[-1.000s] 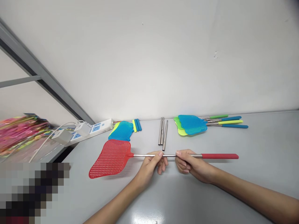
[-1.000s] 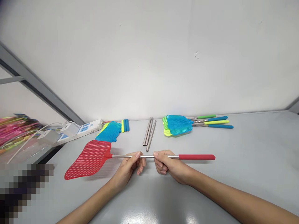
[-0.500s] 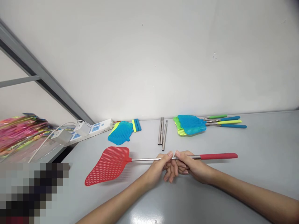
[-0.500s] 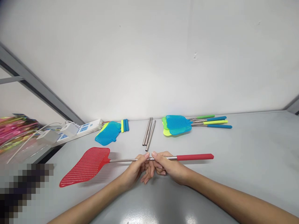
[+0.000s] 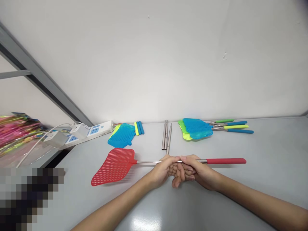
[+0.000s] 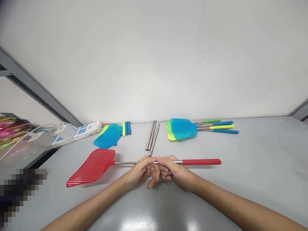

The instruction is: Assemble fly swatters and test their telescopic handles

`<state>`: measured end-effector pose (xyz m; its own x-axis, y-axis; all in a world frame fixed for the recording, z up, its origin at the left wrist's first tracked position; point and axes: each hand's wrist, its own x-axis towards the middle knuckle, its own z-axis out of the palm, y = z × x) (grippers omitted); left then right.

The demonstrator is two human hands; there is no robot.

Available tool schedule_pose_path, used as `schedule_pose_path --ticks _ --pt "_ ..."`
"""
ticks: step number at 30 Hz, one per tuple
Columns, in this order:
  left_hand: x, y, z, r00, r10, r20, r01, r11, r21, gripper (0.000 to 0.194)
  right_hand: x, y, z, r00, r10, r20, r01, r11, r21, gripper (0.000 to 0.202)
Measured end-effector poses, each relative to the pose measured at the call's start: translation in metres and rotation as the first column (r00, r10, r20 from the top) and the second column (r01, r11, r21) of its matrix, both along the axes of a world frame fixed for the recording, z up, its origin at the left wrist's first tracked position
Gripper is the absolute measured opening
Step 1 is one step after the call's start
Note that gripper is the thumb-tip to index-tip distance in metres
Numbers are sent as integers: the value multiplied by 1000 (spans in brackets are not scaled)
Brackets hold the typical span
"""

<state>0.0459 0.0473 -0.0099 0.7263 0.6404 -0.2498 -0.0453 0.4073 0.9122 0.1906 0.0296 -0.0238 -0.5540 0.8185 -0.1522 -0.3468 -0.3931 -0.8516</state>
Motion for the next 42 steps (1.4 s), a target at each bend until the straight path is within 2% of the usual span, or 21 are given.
schedule_pose_path --ticks 11,16,20,42 --pt "-2 11 -7 996 -31 89 35 998 -44 45 0 3 5 998 -47 -40 43 993 -108 41" --pt "-4 17 -7 995 -46 91 50 998 -46 43 -1 5 7 996 -83 -13 81 992 -101 42" --pt "-7 20 -6 994 -55 98 60 997 -50 44 1 7 8 998 -63 -14 61 994 -88 43" --pt "-15 29 -3 1000 -1 22 0 1000 13 41 7 14 8 994 -103 -22 103 995 3 45"
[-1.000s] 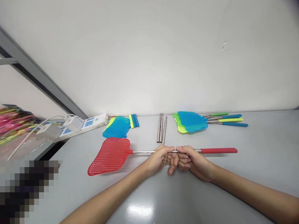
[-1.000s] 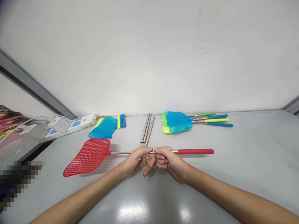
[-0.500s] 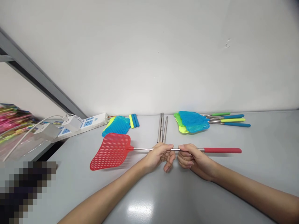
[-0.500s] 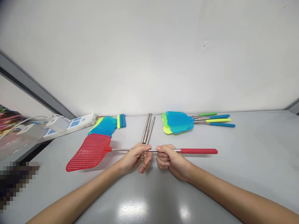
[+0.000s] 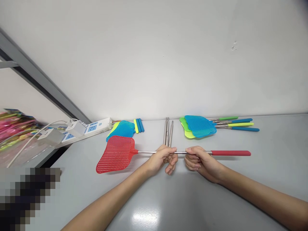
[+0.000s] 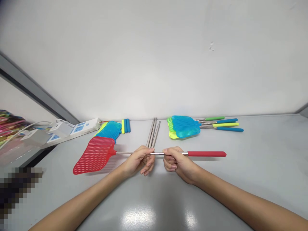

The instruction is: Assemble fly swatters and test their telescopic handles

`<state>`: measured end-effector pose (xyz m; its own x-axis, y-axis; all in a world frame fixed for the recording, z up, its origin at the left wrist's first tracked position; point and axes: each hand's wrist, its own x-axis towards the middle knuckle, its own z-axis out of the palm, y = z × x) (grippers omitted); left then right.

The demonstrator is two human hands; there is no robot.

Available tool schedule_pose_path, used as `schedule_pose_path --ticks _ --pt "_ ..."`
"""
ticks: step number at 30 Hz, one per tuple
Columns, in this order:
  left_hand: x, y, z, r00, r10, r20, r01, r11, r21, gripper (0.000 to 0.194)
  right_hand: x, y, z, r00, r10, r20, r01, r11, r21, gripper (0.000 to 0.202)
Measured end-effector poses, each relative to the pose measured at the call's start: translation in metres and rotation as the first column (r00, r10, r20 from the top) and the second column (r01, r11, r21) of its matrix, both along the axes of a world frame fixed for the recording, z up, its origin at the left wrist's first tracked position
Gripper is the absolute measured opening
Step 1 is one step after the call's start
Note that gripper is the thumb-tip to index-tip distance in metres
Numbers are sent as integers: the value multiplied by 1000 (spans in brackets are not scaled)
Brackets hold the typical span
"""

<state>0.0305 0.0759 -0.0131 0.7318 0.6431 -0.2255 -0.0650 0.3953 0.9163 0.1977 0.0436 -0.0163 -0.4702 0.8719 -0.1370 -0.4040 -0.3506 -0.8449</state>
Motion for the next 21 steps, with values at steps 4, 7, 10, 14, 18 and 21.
schedule_pose_path --ticks 4,7,10,14,18,21 --pt "-1 1 0 1000 -3 7 3 1000 19 41 1 1 0 1000 -3 -9 3 1000 18 43" --pt "-2 2 0 1000 8 -8 -7 1000 20 41 1 2 0 1000 -15 -5 15 1000 24 43" --pt "-3 2 0 1000 20 -18 -19 1000 22 41 1 2 0 1000 -26 -1 26 999 29 43" --pt "-4 3 1 999 25 -24 -24 999 29 41 1 2 0 999 -30 -11 30 999 34 43" --pt "-6 3 1 1000 25 -18 -24 999 36 41 2 2 -2 999 -36 -21 37 998 53 43" --pt "-7 3 0 1000 23 -11 -23 999 42 41 3 1 -3 999 -36 -34 38 997 65 43"
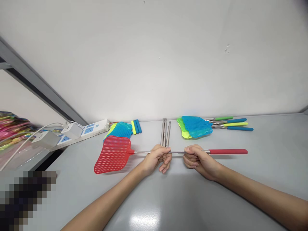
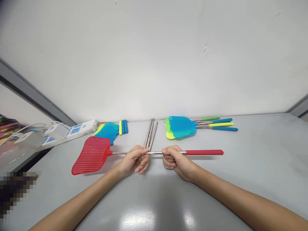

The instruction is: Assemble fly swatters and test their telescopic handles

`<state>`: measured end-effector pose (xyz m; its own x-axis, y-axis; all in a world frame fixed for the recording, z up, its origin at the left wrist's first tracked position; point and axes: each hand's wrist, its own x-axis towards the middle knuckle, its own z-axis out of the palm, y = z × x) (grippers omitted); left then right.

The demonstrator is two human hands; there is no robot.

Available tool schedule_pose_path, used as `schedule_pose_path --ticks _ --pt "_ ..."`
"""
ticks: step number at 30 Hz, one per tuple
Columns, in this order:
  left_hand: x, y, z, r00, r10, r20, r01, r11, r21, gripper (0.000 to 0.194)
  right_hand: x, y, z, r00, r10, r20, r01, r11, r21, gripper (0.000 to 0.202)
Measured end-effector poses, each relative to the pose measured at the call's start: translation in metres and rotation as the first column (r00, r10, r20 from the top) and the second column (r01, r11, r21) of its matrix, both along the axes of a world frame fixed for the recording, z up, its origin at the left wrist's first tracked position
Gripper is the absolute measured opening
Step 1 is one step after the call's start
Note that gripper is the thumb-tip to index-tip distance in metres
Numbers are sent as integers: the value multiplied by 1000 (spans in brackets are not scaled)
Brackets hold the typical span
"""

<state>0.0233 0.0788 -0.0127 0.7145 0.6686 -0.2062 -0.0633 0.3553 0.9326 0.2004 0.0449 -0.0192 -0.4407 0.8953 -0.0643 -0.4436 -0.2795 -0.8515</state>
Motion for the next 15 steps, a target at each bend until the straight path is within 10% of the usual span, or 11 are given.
schedule_pose_path --ticks 15 --pt "-6 -2 -2 1000 19 9 -20 1000 20 42 5 0 -2 999 -28 -17 28 1000 1 42"
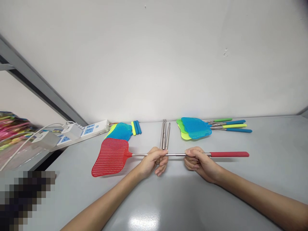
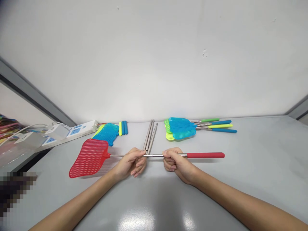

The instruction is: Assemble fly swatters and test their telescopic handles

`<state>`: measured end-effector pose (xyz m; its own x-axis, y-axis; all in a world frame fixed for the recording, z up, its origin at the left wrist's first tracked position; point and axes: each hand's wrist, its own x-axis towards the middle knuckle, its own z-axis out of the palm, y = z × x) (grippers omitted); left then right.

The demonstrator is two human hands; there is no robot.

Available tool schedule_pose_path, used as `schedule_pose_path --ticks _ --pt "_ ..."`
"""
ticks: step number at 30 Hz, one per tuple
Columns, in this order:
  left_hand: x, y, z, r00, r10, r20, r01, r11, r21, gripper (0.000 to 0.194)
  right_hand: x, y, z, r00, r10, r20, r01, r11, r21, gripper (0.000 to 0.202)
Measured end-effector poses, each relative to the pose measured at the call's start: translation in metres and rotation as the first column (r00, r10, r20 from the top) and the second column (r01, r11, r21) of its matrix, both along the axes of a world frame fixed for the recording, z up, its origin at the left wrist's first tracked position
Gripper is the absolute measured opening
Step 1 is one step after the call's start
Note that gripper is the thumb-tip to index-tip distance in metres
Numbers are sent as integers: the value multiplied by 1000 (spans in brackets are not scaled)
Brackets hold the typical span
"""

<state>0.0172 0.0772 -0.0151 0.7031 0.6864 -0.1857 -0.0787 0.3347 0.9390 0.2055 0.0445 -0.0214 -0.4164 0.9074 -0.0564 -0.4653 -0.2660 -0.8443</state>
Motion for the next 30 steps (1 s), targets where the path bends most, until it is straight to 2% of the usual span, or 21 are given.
schedule_pose_path --ticks 13,18,24,28,30 --pt "-2 0 1 1000 19 -5 -19 1000 5 42 4 -2 -1 999 -30 -12 30 1000 11 42" --pt "0 -2 0 999 33 -16 -33 999 31 42 7 1 -5 998 32 47 -36 996 88 39" --pt "1 -8 5 998 37 -41 -32 991 127 37 6 -1 -6 984 109 143 -129 981 142 32" --pt "3 -12 9 995 42 -86 -18 965 261 38 6 -3 -3 960 112 257 -166 966 200 36" --pt "6 -15 8 994 43 -101 -13 960 279 38 5 -4 -2 952 108 285 -173 961 214 38"
